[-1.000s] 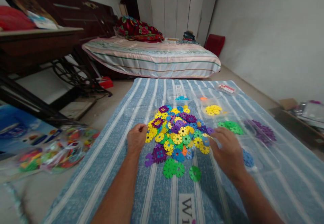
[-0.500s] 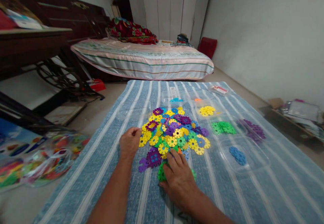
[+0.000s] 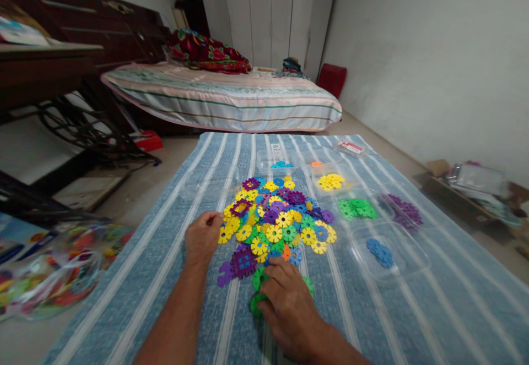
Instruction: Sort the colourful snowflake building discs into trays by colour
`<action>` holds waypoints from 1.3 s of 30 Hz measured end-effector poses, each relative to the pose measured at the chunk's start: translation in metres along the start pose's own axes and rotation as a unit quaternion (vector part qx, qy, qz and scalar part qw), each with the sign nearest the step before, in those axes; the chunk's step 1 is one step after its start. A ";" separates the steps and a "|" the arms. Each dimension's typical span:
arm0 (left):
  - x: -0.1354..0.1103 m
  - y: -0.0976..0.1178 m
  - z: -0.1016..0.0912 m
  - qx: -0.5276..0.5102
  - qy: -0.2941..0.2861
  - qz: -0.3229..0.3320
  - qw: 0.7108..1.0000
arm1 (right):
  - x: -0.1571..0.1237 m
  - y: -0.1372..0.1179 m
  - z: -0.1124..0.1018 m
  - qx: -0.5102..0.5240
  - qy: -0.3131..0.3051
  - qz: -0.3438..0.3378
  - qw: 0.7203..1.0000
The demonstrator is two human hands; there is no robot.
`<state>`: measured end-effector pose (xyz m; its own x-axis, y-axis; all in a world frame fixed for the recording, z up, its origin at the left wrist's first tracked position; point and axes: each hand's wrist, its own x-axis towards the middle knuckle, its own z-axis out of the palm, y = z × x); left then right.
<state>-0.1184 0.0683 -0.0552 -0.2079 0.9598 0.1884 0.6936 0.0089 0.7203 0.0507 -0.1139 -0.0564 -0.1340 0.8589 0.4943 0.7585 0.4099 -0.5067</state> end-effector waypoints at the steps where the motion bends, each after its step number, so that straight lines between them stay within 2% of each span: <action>1: 0.000 0.000 0.000 0.000 0.001 0.000 1.000 | 0.001 0.001 -0.004 0.008 0.013 -0.003 1.000; 4: -0.001 0.001 -0.001 0.000 0.004 0.008 1.000 | 0.009 0.009 -0.025 0.004 0.045 -0.018 0.999; 7: -0.001 0.001 -0.001 0.003 0.002 0.012 1.000 | 0.023 0.033 -0.062 -0.068 0.109 -0.023 0.991; 9: -0.001 0.000 0.000 0.007 0.002 0.011 1.000 | 0.031 0.055 -0.089 -0.157 0.171 -0.008 0.973; 11: -0.001 -0.001 0.000 0.008 0.002 0.011 1.000 | 0.035 0.074 -0.111 -0.249 0.226 0.019 0.942; 13: -0.002 -0.002 0.001 0.004 -0.001 0.011 1.000 | 0.035 0.084 -0.122 -0.295 0.247 0.026 0.923; 16: -0.002 -0.002 0.002 -0.001 -0.002 0.015 1.000 | 0.029 0.080 -0.112 -0.264 0.216 -0.004 0.940; 21: -0.003 -0.001 0.002 0.003 0.003 0.014 1.000 | 0.011 0.049 -0.062 -0.145 0.115 -0.025 0.982; 24: -0.003 -0.001 0.002 -0.001 0.002 0.013 1.000 | 0.004 0.036 -0.038 -0.132 0.072 -0.005 0.989; 27: -0.004 0.000 0.001 0.001 -0.002 0.015 1.000 | 0.003 0.030 -0.023 -0.155 0.055 0.019 0.986; 33: -0.003 0.001 0.000 0.003 0.000 0.009 1.000 | 0.008 0.028 -0.006 -0.181 0.032 0.064 0.981; 39: -0.001 -0.001 0.001 0.000 0.000 0.006 1.000 | 0.008 0.028 -0.011 -0.122 0.052 0.061 0.989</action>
<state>-0.1181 0.0676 -0.0570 -0.1995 0.9601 0.1960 0.6957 -0.0021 0.7184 0.0773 -0.0989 -0.0588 0.0240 0.8563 0.5159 0.8984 0.2080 -0.3869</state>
